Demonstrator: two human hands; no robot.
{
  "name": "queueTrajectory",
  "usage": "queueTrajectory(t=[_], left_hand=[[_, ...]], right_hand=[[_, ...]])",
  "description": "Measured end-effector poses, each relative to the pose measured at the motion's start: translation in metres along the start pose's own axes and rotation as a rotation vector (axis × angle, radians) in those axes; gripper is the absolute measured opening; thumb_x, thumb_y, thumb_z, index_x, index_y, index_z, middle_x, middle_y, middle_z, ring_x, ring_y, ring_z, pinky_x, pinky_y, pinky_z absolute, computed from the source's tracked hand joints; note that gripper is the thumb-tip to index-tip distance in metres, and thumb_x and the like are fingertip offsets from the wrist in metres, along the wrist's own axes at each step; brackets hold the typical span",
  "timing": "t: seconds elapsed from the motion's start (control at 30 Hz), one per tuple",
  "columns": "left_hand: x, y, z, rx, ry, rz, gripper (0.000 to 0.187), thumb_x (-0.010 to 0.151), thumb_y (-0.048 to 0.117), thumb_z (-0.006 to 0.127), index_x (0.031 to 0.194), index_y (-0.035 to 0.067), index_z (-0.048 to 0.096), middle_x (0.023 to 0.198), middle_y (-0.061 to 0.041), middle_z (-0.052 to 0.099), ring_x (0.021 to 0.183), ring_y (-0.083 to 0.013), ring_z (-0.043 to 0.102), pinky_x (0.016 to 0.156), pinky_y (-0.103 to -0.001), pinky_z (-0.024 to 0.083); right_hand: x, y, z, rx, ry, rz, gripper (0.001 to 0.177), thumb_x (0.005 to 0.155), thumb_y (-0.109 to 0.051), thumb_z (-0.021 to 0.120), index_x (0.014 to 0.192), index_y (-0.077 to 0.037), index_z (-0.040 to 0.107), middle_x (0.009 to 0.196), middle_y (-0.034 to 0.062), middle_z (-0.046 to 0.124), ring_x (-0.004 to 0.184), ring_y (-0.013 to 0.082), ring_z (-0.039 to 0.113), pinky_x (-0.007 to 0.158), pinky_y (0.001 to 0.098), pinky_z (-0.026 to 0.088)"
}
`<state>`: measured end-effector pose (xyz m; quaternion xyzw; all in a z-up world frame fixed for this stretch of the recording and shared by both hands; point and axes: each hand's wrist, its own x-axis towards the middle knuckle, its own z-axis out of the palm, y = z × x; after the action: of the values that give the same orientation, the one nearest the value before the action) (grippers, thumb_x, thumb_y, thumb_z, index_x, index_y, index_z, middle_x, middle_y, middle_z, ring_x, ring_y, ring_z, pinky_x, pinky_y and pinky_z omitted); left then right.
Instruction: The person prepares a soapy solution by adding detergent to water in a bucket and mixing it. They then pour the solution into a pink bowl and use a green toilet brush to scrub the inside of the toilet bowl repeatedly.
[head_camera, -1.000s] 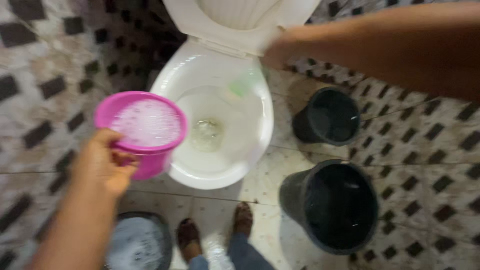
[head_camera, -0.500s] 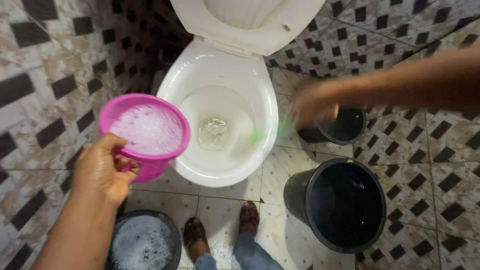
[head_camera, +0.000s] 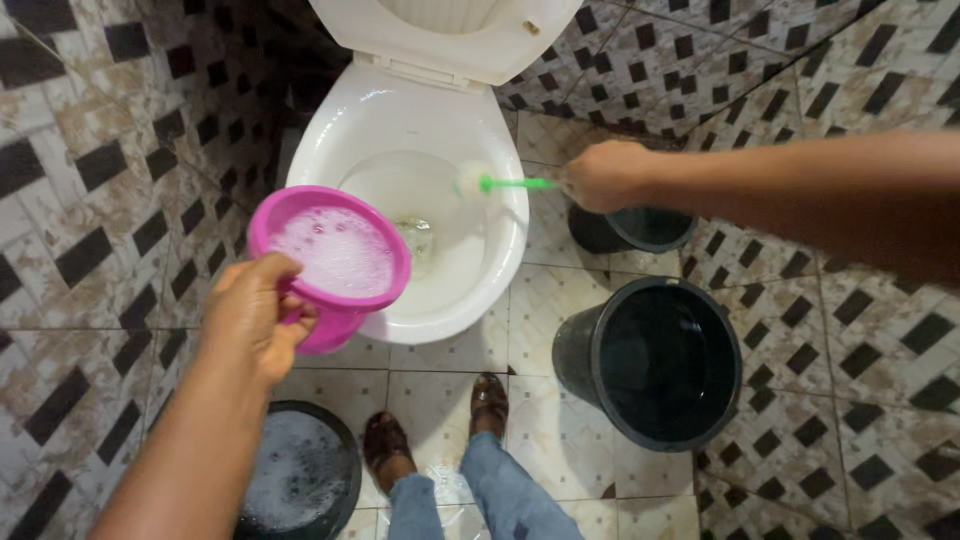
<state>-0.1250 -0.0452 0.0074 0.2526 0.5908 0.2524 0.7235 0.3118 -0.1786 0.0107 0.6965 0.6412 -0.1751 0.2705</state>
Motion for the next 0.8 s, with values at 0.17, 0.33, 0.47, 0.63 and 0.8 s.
queueTrajectory(t=[0.17, 0.33, 0.47, 0.63, 0.8], left_hand=[[-0.001, -0.009, 0.039, 0.150, -0.068, 0.068, 0.026, 0.083, 0.009, 0.077, 0.089, 0.012, 0.052, 0.074, -0.001, 0.059, 0.058, -0.0123, 0.056, 0.052, -0.029, 0.049], [0.010, -0.017, 0.072, 0.413, -0.031, 0.231, 0.025, 0.082, 0.007, 0.078, 0.077, 0.008, 0.054, 0.060, -0.006, 0.056, 0.045, -0.0155, 0.053, 0.043, -0.033, 0.040], [0.033, -0.018, 0.074, 0.065, 0.023, -0.029, 0.012, 0.081, 0.005, 0.068, 0.077, 0.008, 0.057, 0.060, -0.005, 0.052, 0.045, -0.0136, 0.045, 0.046, -0.031, 0.037], [0.048, -0.040, 0.058, -0.079, 0.015, -0.104, 0.014, 0.078, 0.005, 0.066, 0.081, 0.014, 0.056, 0.060, -0.001, 0.043, 0.048, -0.0117, 0.038, 0.050, -0.032, 0.039], [0.052, -0.045, 0.059, -0.078, 0.005, -0.088, 0.018, 0.077, 0.003, 0.068, 0.084, 0.012, 0.054, 0.064, -0.001, 0.047, 0.050, -0.0117, 0.039, 0.051, -0.033, 0.038]], right_hand=[[0.042, -0.046, 0.042, 0.302, -0.277, 0.074, 0.023, 0.095, -0.017, 0.056, 0.108, -0.006, 0.072, 0.084, 0.0176, 0.078, 0.055, 0.0248, 0.067, 0.047, 0.0379, 0.053], [0.036, -0.074, 0.052, 1.373, -0.490, 0.360, 0.015, 0.097, -0.022, 0.064, 0.099, -0.007, 0.068, 0.071, 0.0047, 0.057, 0.047, 0.0134, 0.046, 0.039, 0.0307, 0.033], [0.023, -0.068, 0.055, 1.412, -0.352, 0.219, 0.022, 0.101, -0.024, 0.062, 0.105, -0.003, 0.067, 0.072, 0.0024, 0.057, 0.051, 0.0140, 0.044, 0.040, 0.0310, 0.034], [0.004, -0.011, 0.043, 0.348, 0.228, 0.047, 0.056, 0.092, -0.019, 0.062, 0.148, -0.024, 0.054, 0.082, 0.0185, 0.072, 0.065, 0.0282, 0.062, 0.056, 0.0412, 0.049], [-0.009, 0.009, 0.012, 0.497, -0.428, 0.154, 0.075, 0.087, -0.005, 0.053, 0.156, -0.035, 0.054, 0.099, 0.0265, 0.071, 0.086, 0.0509, 0.066, 0.073, 0.0635, 0.053]])
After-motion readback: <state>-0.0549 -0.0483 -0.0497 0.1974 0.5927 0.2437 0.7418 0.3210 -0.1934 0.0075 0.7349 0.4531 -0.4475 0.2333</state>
